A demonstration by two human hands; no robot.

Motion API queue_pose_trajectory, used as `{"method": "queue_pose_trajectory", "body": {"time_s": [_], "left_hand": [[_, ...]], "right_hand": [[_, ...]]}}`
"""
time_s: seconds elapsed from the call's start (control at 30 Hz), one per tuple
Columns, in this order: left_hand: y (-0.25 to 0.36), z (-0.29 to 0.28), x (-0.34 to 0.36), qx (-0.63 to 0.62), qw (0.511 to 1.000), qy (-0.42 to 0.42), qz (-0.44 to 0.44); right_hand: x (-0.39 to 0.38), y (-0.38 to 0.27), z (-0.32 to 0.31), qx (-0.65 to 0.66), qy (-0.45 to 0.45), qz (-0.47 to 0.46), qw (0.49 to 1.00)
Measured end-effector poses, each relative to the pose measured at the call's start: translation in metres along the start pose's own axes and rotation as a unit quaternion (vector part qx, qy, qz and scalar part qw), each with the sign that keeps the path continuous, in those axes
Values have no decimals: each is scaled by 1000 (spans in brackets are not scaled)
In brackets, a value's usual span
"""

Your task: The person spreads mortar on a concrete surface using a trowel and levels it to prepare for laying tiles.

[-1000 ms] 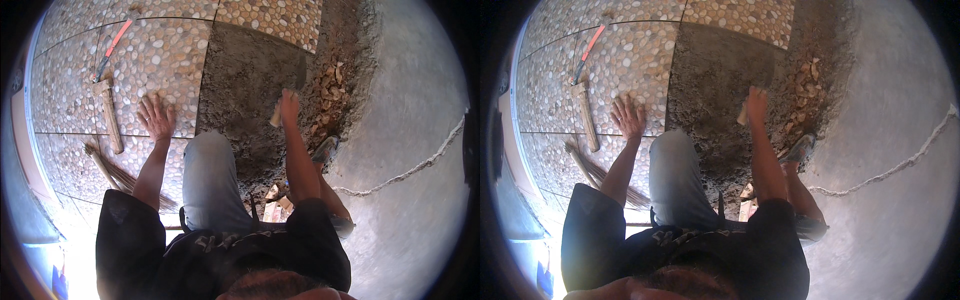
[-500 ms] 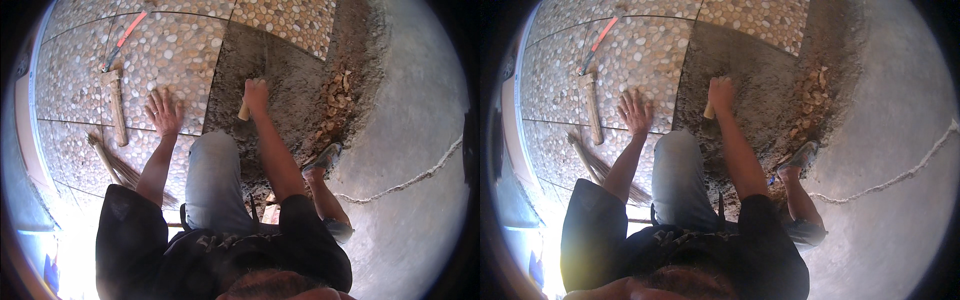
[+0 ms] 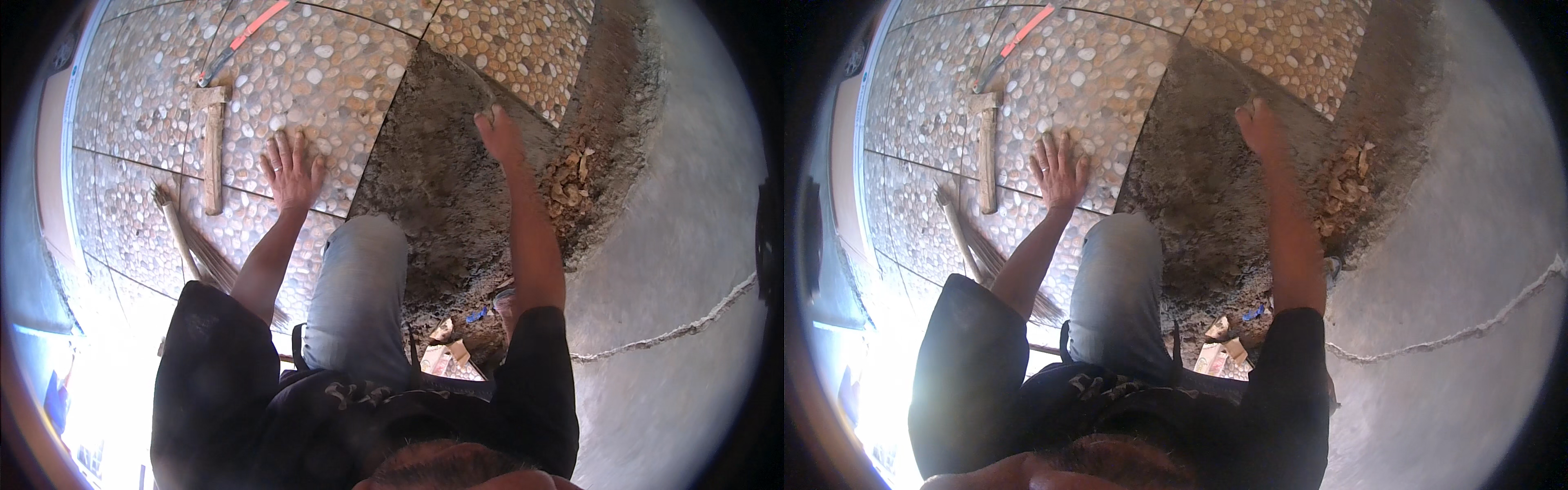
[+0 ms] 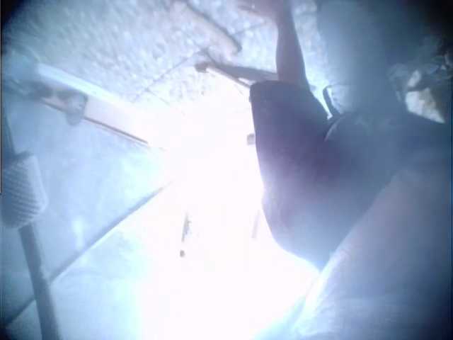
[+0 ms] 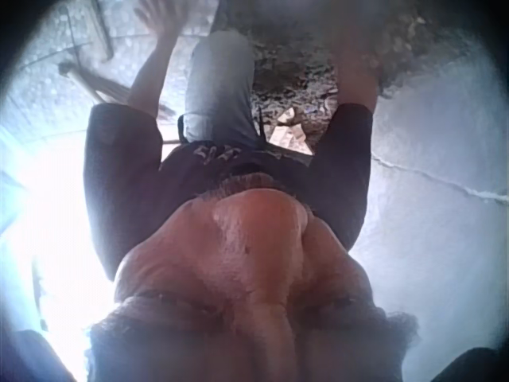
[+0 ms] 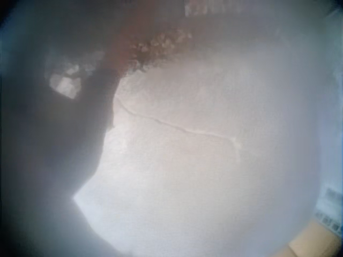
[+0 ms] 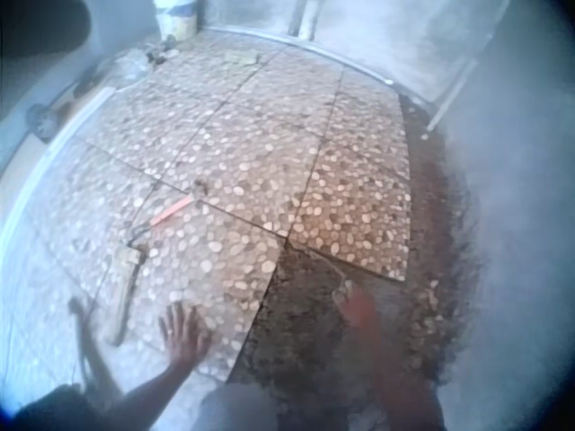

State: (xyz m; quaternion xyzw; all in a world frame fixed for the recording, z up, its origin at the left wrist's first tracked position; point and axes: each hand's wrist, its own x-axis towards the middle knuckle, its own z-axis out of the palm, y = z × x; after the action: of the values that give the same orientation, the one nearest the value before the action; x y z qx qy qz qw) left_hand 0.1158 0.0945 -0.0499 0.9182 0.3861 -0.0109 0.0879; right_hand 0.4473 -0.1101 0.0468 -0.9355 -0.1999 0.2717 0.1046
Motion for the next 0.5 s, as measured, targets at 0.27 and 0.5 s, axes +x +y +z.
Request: {"method": "queue_pose_trajectory", "body": {"time_s": [0.27,0.5], "left_hand": [[-1,-2,0,-1,1000,-6,-2],[2,-3,-1,9,999,-28,-15]], "right_hand": [[-9,5,1,-124,-161,-72,976],[-91,28,16,-130,-219,-95,962]]}}
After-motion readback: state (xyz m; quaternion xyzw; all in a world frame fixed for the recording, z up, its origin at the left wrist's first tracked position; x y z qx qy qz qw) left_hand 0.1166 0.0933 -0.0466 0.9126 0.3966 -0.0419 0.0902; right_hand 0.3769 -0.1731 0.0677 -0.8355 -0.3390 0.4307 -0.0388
